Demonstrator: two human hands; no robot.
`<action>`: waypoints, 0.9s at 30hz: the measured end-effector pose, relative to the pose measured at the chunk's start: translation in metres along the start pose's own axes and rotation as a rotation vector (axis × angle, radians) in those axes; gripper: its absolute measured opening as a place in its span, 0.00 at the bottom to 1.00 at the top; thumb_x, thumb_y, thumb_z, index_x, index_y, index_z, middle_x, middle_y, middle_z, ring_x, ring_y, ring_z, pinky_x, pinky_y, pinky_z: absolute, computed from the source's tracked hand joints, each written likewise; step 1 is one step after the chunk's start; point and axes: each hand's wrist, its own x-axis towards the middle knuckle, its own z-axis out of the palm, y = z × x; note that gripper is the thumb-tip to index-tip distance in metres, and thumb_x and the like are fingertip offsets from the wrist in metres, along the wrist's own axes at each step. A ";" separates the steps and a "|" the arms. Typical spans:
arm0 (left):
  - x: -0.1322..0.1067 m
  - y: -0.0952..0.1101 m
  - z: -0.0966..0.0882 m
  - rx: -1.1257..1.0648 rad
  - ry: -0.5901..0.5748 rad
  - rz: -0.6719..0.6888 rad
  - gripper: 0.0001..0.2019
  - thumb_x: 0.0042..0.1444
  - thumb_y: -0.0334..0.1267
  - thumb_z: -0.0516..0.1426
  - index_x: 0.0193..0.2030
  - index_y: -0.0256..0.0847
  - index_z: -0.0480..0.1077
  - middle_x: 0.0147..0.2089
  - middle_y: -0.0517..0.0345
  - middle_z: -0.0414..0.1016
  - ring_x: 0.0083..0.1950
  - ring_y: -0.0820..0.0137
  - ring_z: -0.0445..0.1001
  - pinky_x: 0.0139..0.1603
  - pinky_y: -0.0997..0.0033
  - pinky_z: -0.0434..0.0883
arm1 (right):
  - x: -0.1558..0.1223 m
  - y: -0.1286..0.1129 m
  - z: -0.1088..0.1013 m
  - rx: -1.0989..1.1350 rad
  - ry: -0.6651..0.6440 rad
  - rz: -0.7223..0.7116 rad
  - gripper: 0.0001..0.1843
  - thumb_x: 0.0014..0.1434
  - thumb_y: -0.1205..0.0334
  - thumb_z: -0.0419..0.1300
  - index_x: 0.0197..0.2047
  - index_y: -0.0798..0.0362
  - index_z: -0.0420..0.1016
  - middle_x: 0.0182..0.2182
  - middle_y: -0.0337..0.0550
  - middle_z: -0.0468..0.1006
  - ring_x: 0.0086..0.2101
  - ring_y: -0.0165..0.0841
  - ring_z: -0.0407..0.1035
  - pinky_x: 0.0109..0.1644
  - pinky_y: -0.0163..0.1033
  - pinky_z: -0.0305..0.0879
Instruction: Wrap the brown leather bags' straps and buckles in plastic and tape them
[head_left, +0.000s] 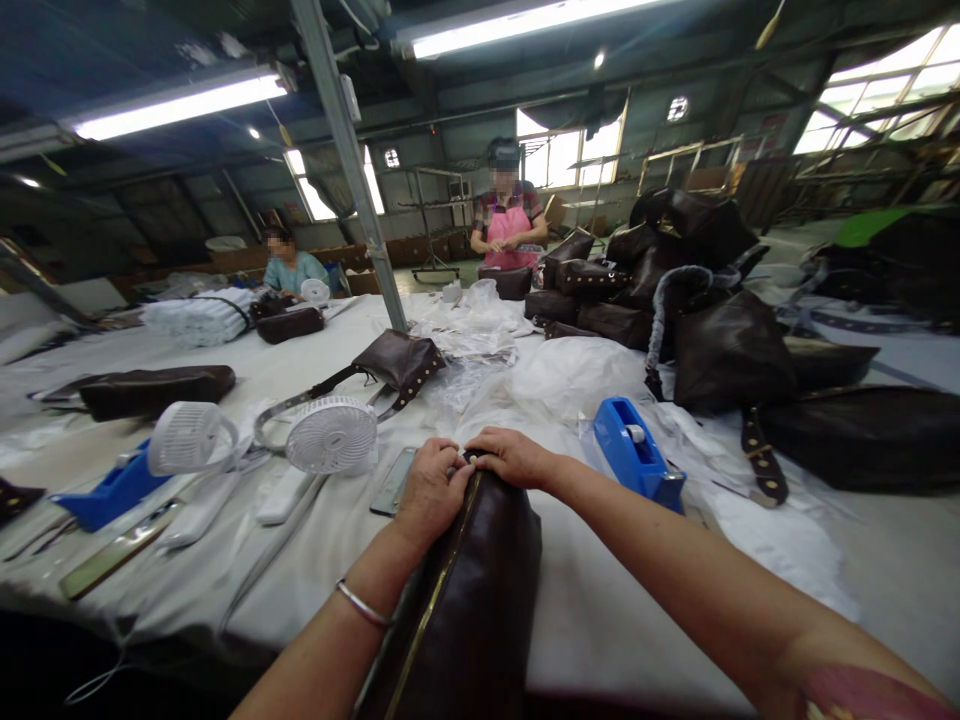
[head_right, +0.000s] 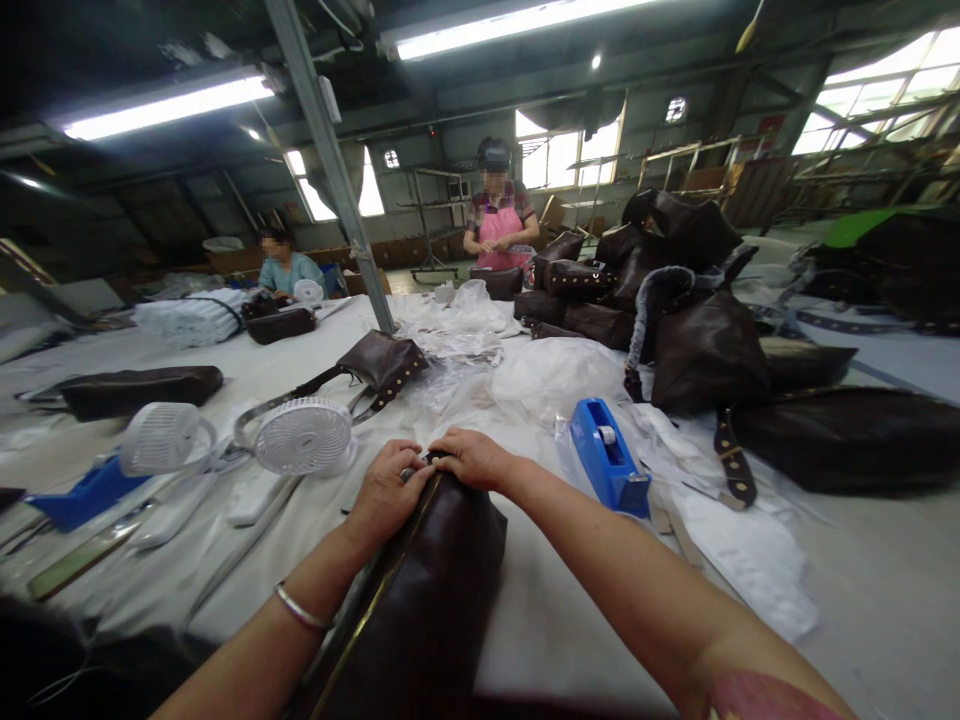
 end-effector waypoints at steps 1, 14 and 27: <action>0.001 0.000 -0.006 0.019 -0.025 0.005 0.06 0.59 0.34 0.57 0.30 0.42 0.72 0.43 0.52 0.72 0.48 0.64 0.72 0.54 0.62 0.69 | 0.000 0.000 0.000 -0.004 0.000 -0.001 0.14 0.64 0.63 0.59 0.51 0.53 0.78 0.43 0.47 0.77 0.45 0.37 0.71 0.53 0.40 0.66; 0.001 0.016 -0.013 0.364 -0.296 0.008 0.08 0.61 0.31 0.53 0.32 0.41 0.70 0.35 0.51 0.72 0.37 0.62 0.73 0.38 0.64 0.68 | 0.000 0.005 -0.010 -0.055 -0.122 -0.043 0.21 0.62 0.64 0.59 0.59 0.54 0.72 0.48 0.52 0.76 0.49 0.40 0.70 0.57 0.45 0.65; 0.010 0.012 0.008 0.376 -0.178 0.069 0.09 0.64 0.30 0.48 0.36 0.41 0.68 0.38 0.49 0.70 0.43 0.60 0.71 0.47 0.60 0.69 | 0.002 -0.005 -0.008 -0.046 -0.097 -0.034 0.12 0.60 0.68 0.60 0.48 0.54 0.77 0.42 0.48 0.78 0.44 0.39 0.71 0.52 0.42 0.66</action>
